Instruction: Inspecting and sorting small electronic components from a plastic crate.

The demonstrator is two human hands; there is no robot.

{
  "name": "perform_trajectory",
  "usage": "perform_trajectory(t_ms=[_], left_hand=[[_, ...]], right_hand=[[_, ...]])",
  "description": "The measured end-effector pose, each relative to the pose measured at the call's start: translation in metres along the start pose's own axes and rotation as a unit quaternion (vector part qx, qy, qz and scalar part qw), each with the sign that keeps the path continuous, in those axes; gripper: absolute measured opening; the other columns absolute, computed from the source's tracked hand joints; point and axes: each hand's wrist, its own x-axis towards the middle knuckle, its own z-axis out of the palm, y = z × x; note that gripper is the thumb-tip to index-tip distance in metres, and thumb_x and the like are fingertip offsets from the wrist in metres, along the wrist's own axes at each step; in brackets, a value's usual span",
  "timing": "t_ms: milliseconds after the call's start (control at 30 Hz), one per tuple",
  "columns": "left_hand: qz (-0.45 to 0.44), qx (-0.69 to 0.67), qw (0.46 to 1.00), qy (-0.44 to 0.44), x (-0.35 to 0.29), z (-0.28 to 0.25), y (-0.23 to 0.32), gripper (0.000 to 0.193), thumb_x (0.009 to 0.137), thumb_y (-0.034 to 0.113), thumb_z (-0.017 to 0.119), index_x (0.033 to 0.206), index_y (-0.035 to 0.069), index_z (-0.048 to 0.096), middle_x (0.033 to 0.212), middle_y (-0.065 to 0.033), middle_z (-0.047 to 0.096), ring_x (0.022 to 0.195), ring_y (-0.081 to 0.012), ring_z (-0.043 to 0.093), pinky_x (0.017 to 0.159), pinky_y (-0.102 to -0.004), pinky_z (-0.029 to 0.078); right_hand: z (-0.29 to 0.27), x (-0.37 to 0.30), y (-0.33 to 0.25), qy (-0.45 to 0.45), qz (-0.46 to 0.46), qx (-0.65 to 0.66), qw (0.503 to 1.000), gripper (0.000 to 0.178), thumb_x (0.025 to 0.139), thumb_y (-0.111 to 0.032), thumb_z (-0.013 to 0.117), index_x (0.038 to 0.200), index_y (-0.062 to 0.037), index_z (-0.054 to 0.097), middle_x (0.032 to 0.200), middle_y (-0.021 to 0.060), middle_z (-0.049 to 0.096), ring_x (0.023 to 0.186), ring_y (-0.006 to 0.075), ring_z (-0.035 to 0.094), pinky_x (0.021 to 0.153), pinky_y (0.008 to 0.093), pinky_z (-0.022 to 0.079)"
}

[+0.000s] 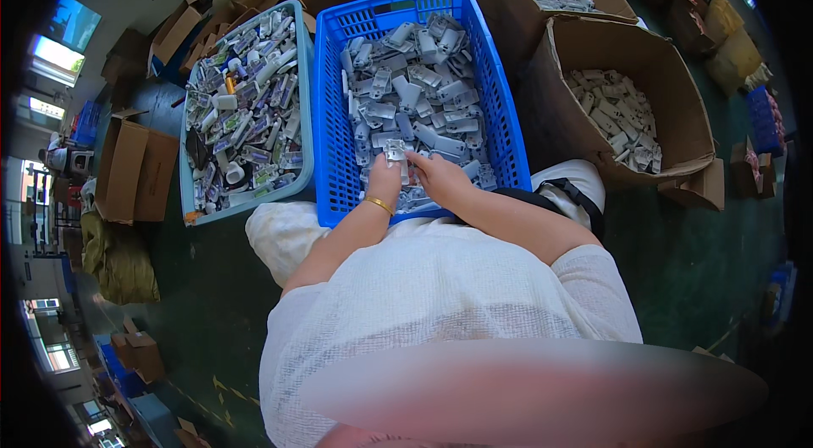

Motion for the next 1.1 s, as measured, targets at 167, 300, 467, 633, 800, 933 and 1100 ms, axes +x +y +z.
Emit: perform_trajectory(t_ms=[167,300,467,633,800,933,1100], left_hand=[[-0.014,-0.051,0.999,-0.012,-0.005,-0.004,0.020,0.024,0.080,0.001,0.044,0.104,0.002,0.043,0.088,-0.0118,0.058,0.066,-0.0192,0.059,0.052,-0.0297,0.051],[0.004,0.004,1.000,-0.023,-0.008,-0.008,0.027,0.029,0.080,0.002,0.046,0.109,0.002,0.041,0.093,-0.0129,0.058,0.069,-0.0208,0.059,0.058,-0.0318,0.050],[0.271,0.323,0.902,0.088,0.010,-0.017,0.005,0.045,0.075,0.005,0.051,0.118,0.002,0.037,0.108,-0.0199,0.050,0.095,-0.0308,0.053,0.080,-0.0397,0.043],[-0.096,0.427,0.898,-0.037,0.069,-0.045,-0.028,0.039,0.073,0.003,0.051,0.111,0.002,0.046,0.092,-0.0218,0.057,0.084,-0.0360,0.056,0.068,-0.0379,0.049],[-0.189,0.009,0.963,-0.193,0.071,0.021,0.051,0.024,0.080,0.005,0.047,0.104,0.004,0.049,0.094,-0.0117,0.057,0.076,-0.0189,0.060,0.061,-0.0338,0.052],[-0.045,-0.309,0.844,-0.437,0.022,0.089,0.185,0.040,0.083,0.015,0.052,0.119,0.004,0.038,0.113,-0.0163,0.048,0.103,-0.0279,0.052,0.083,-0.0347,0.047],[0.012,-0.212,0.919,-0.331,0.047,0.114,0.159,0.034,0.086,0.012,0.047,0.117,0.003,0.039,0.113,-0.0141,0.049,0.097,-0.0242,0.055,0.079,-0.0328,0.047]], right_hand=[[-0.004,0.002,0.007,-0.032,0.014,0.030,0.999,0.035,0.086,-0.022,0.045,0.121,-0.0232,0.044,0.084,0.0138,0.051,0.077,0.0312,0.054,0.066,0.0395,0.044],[-0.005,0.001,0.007,-0.048,0.007,0.033,0.998,0.034,0.086,-0.022,0.045,0.120,-0.0230,0.045,0.086,0.0134,0.052,0.078,0.0311,0.054,0.067,0.0391,0.044],[-0.002,0.005,0.017,-0.031,0.034,0.053,0.998,0.034,0.084,-0.023,0.044,0.118,-0.0202,0.047,0.092,0.0164,0.055,0.081,0.0337,0.056,0.067,0.0412,0.046],[0.020,0.012,0.030,-0.150,0.052,-0.020,0.987,0.036,0.081,-0.019,0.045,0.116,-0.0190,0.050,0.094,0.0151,0.059,0.085,0.0325,0.057,0.070,0.0413,0.046],[0.032,0.013,0.051,-0.296,0.074,-0.080,0.949,0.046,0.073,-0.009,0.045,0.118,-0.0196,0.049,0.097,0.0139,0.060,0.085,0.0297,0.059,0.069,0.0414,0.047],[0.026,0.011,0.053,-0.297,0.060,-0.065,0.951,0.043,0.077,-0.015,0.046,0.120,-0.0130,0.047,0.103,0.0171,0.058,0.092,0.0323,0.057,0.079,0.0405,0.045],[0.027,0.005,0.058,-0.226,0.063,-0.039,0.971,0.046,0.072,-0.008,0.045,0.116,-0.0192,0.051,0.094,0.0138,0.061,0.083,0.0299,0.060,0.069,0.0411,0.047]])
